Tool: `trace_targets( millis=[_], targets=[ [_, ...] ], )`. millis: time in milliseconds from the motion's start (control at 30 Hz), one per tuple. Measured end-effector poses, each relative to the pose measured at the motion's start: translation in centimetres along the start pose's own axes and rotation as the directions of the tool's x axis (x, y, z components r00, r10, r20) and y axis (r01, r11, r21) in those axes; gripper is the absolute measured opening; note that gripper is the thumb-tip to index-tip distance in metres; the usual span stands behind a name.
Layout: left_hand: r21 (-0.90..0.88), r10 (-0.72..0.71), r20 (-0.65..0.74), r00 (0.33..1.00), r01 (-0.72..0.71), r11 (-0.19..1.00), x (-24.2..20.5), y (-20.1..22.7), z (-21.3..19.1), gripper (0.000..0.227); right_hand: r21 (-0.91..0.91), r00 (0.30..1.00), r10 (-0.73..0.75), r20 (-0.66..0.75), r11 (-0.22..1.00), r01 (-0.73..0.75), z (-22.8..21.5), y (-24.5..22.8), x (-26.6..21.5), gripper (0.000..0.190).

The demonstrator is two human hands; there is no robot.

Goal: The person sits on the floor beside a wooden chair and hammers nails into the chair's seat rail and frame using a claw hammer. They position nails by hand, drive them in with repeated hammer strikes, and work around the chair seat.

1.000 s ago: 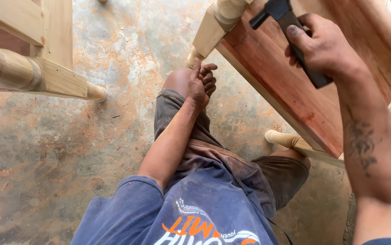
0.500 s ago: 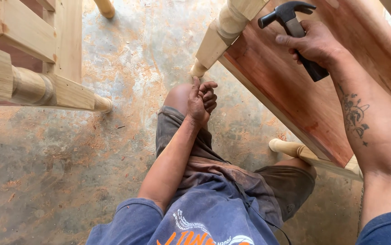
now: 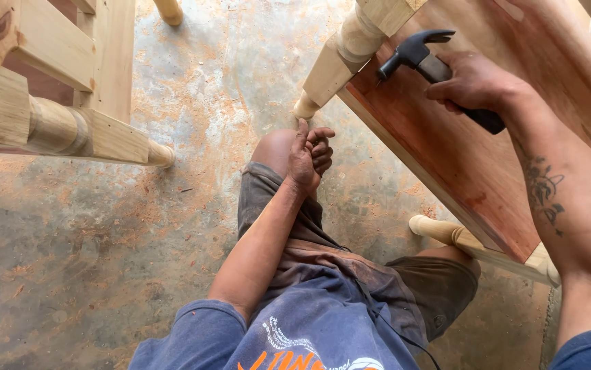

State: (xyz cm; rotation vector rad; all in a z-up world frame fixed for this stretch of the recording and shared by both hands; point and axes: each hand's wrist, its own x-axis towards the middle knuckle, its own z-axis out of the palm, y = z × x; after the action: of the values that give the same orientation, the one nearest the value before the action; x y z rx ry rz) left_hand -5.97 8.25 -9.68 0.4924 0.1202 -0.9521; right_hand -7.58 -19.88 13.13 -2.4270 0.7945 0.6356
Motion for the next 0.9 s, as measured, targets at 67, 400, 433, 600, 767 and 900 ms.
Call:
trace_targets(
  millis=[67, 400, 433, 600, 767, 900],
  targets=[
    [0.002, -0.004, -0.004, 1.000, 0.004, 1.000, 0.1, -0.1, 0.1, 0.068, -0.006, 0.999, -0.029, -0.020, 1.000, 0.029, -0.4, 0.1, -0.4, 0.027],
    [0.016, -0.023, -0.007, 1.000, 0.023, 1.000, 1.1, -0.2, 0.1, 0.068, 0.062, 0.994, -0.102, 0.030, 0.993, 0.100, 0.4, -2.3, -2.5, 0.030],
    [0.014, -0.023, -0.007, 1.000, 0.023, 1.000, 1.1, -0.2, 0.1, 0.068, 0.059, 0.994, -0.101, 0.030, 0.993, 0.099, 0.2, -3.0, -3.3, 0.030],
    [0.001, -0.041, -0.014, 0.999, 0.041, 0.999, 1.5, -0.5, -0.2, 0.068, 0.046, 0.949, -0.198, -0.244, 0.976, 0.215, 0.2, -1.9, -5.3, 0.042],
    [0.004, -0.030, -0.017, 0.999, 0.030, 1.000, 1.8, -0.1, -0.1, 0.067, 0.190, 0.869, -0.295, -0.397, 0.900, 0.393, 1.0, -0.4, -7.5, 0.037],
    [0.006, -0.021, -0.019, 1.000, 0.021, 1.000, 2.8, -0.3, -0.6, 0.067, 0.313, 0.800, -0.286, -0.527, 0.810, 0.496, 3.4, -2.4, -8.5, 0.031]
  ],
)
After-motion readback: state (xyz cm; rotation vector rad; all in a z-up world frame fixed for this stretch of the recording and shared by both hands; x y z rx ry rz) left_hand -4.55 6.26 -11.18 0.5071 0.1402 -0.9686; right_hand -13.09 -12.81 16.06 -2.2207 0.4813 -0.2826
